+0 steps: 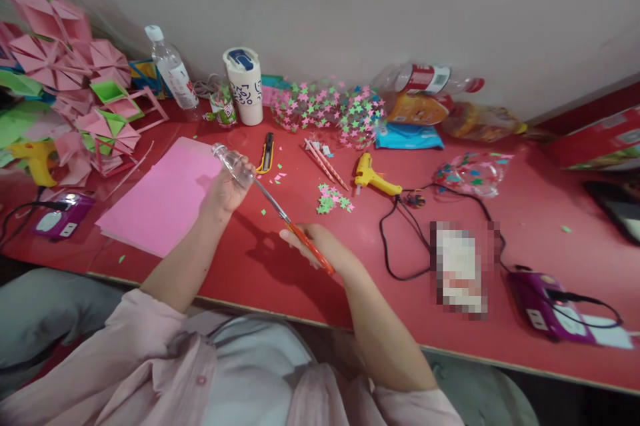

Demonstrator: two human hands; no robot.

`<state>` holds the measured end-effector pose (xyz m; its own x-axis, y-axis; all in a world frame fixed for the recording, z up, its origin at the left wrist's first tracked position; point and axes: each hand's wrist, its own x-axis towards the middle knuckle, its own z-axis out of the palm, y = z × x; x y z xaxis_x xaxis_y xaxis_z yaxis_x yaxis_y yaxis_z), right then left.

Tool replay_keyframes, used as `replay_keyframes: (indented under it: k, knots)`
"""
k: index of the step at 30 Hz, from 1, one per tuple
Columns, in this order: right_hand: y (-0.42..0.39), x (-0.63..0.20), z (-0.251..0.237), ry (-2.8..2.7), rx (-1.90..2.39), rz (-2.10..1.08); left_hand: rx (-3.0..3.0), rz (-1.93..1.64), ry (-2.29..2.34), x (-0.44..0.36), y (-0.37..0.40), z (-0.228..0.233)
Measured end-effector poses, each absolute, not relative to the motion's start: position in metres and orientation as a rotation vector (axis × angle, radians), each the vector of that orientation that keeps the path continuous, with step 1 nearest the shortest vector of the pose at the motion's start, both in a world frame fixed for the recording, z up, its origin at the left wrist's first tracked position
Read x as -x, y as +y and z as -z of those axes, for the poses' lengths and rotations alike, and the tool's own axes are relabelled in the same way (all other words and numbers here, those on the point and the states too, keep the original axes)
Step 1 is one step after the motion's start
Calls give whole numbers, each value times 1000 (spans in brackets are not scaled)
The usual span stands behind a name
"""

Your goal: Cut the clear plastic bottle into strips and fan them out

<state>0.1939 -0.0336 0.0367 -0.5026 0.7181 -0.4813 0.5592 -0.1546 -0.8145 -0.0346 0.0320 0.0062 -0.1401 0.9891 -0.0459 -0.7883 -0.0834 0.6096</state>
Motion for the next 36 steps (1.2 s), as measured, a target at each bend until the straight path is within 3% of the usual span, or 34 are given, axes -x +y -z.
replay_keyframes:
  k: [36]
  knots:
    - [-39, -188, -41, -1874, 1438, -1785, -546, -1545, 588, 27, 26, -13]
